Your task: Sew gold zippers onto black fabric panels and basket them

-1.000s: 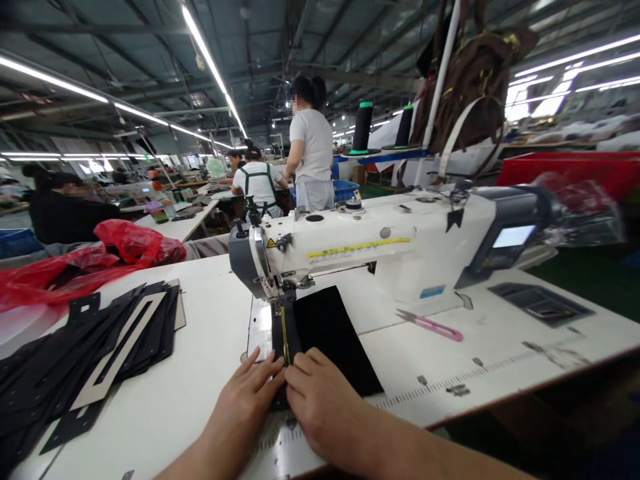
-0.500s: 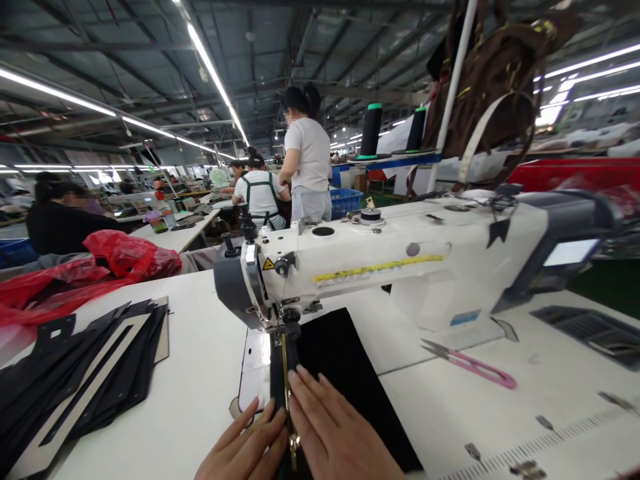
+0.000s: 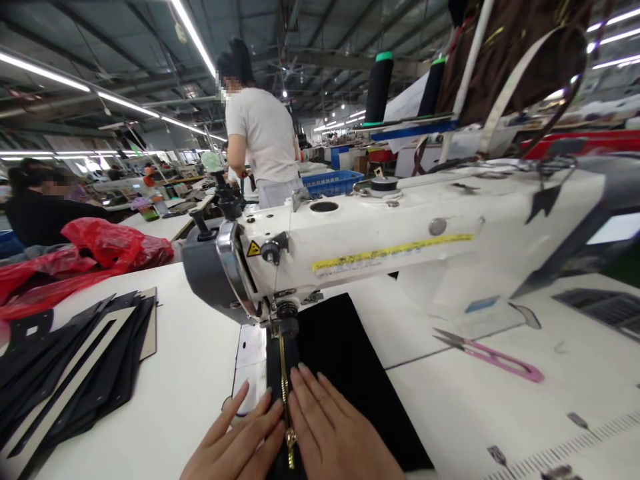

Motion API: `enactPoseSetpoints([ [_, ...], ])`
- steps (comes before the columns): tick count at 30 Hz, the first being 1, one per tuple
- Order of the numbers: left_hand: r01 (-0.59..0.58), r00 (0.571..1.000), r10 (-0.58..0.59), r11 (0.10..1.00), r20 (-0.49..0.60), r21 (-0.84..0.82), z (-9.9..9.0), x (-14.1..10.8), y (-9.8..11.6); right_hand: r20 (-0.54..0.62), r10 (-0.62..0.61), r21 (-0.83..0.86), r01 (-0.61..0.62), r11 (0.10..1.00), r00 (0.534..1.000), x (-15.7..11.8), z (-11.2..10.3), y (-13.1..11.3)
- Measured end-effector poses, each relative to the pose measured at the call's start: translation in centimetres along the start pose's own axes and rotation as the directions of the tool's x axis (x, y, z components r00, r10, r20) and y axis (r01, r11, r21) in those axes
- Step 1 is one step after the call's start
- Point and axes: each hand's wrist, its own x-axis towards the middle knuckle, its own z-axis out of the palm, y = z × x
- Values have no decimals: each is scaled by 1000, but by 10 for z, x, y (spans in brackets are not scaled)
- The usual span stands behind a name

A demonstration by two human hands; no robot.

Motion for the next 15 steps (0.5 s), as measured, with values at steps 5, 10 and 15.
enactPoseSetpoints([
  [5, -36, 997, 38, 999, 65, -31, -6, 9, -11, 16, 16, 13, -17, 1000, 1000, 7, 2, 3],
  [10, -42, 995, 43, 999, 89, -18, -6, 16, -18, 43, 40, 29, -41, 999, 998, 14, 4, 7],
  [15, -69, 990, 69, 998, 125, -4, -4, 18, -25, 78, 73, 96, -80, 992, 994, 12, 19, 6],
])
